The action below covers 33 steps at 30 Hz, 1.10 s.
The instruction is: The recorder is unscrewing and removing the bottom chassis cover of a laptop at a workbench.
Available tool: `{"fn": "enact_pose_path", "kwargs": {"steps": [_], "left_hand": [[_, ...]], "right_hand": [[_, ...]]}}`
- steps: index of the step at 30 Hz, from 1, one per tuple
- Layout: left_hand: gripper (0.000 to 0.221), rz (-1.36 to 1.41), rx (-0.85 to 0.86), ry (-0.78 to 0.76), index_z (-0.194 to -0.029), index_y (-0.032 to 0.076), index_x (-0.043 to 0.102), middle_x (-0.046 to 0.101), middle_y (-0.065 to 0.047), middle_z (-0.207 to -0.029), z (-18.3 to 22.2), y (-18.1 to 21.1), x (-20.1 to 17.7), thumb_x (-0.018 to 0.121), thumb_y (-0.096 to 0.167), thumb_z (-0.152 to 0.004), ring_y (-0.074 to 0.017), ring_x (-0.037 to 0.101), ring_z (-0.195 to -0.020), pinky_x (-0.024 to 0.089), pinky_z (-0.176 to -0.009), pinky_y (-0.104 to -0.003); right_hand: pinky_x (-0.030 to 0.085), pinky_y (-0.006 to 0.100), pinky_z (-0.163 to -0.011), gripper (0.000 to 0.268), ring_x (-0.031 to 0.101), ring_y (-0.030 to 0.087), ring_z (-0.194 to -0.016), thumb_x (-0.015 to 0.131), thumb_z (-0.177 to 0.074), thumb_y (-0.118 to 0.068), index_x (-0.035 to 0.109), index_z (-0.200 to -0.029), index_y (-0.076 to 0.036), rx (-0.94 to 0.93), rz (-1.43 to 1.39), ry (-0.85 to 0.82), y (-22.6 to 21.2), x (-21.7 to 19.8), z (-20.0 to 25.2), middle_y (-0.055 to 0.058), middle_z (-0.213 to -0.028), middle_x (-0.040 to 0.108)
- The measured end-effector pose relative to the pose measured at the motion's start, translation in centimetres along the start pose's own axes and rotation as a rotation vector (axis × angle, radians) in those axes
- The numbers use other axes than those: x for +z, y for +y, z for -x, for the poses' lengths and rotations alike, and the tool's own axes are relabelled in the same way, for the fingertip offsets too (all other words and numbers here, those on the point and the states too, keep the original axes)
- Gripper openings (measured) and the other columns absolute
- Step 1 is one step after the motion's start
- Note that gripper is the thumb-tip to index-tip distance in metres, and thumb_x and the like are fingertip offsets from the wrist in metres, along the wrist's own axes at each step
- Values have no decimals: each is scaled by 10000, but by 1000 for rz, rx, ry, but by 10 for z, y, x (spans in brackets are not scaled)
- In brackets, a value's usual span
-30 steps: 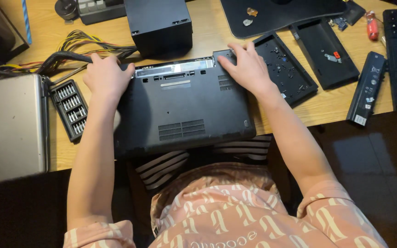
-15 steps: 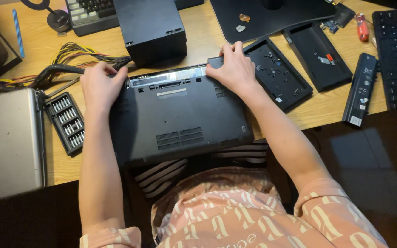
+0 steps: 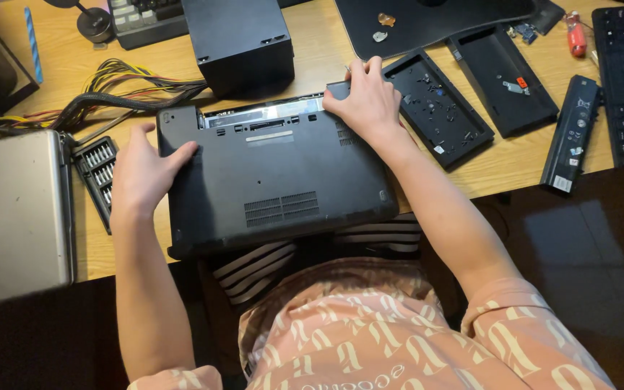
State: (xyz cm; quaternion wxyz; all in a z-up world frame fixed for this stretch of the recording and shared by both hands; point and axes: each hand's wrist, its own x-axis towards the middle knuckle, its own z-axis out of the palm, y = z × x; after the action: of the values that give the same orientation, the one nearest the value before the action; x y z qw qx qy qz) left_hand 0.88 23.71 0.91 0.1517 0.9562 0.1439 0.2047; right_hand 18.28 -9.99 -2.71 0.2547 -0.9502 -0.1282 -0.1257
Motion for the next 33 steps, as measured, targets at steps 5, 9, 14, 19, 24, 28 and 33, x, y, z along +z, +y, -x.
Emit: {"fn": "enact_pose_path", "kwargs": {"steps": [5, 9, 14, 19, 24, 28, 33], "left_hand": [[731, 438, -486, -324, -1473, 42, 537, 703, -131, -889, 26, 12, -34, 799, 364, -872, -162, 604, -615, 425, -507, -347], [560, 946, -567, -375, -1413, 24, 597, 711, -32, -907, 43, -28, -25, 714, 283, -931, -82, 634, -641, 458, -553, -244], [461, 1074, -624, -509, -1359, -40, 642, 712, -47, -961, 66, -53, -15, 662, 254, -1005, -74, 636, -690, 509, -618, -232], [471, 1226, -500, -582, -1394, 1, 516, 703, -82, -1178, 72, 1, -35, 618, 172, -967, -108, 678, -889, 550, -735, -276], [510, 1483, -362, -468, -1448, -38, 487, 684, -136, -1248, 82, 10, -38, 608, 112, -976, -160, 690, -1024, 564, -864, -296], [539, 1548, -323, -416, -1486, -57, 477, 680, -157, -1264, 95, 8, -33, 613, 100, -988, -190, 672, -1056, 542, -894, -313], [548, 1607, -318, -337, -1479, -59, 475, 665, -136, -1307, 110, 27, -42, 623, 112, -980, -180, 665, -1126, 530, -959, -314]], "right_hand": [[526, 570, -781, 549, 687, 408, -912, 773, -803, -526, 600, -1104, -100, 51, -14, -62, -3, -6, 2, 123, -1156, 523], [524, 575, -778, 556, 681, 415, -927, 776, -797, -529, 603, -1100, -97, 46, -10, -56, 0, -1, -2, 124, -1143, 524], [538, 561, -773, 570, 688, 399, -935, 773, -807, -534, 602, -1106, -79, 1, -5, -8, 1, 1, -2, 131, -1148, 531], [536, 541, -823, 565, 685, 386, -964, 757, -814, -546, 617, -1121, -93, 40, -6, -53, -1, -7, -1, 119, -1175, 539], [518, 506, -910, 661, 664, 404, -1031, 739, -857, -634, 623, -1212, -88, 6, -109, -131, 16, -28, 14, 161, -1266, 527], [507, 476, -925, 693, 639, 406, -1107, 746, -916, -578, 584, -1364, -73, 4, -160, -37, 9, -75, 54, 203, -1333, 541], [551, 333, -856, 638, 684, 212, -970, 698, -927, -385, 483, -1435, -66, 182, -709, -192, 24, -101, 88, 122, -1065, 706]]}}
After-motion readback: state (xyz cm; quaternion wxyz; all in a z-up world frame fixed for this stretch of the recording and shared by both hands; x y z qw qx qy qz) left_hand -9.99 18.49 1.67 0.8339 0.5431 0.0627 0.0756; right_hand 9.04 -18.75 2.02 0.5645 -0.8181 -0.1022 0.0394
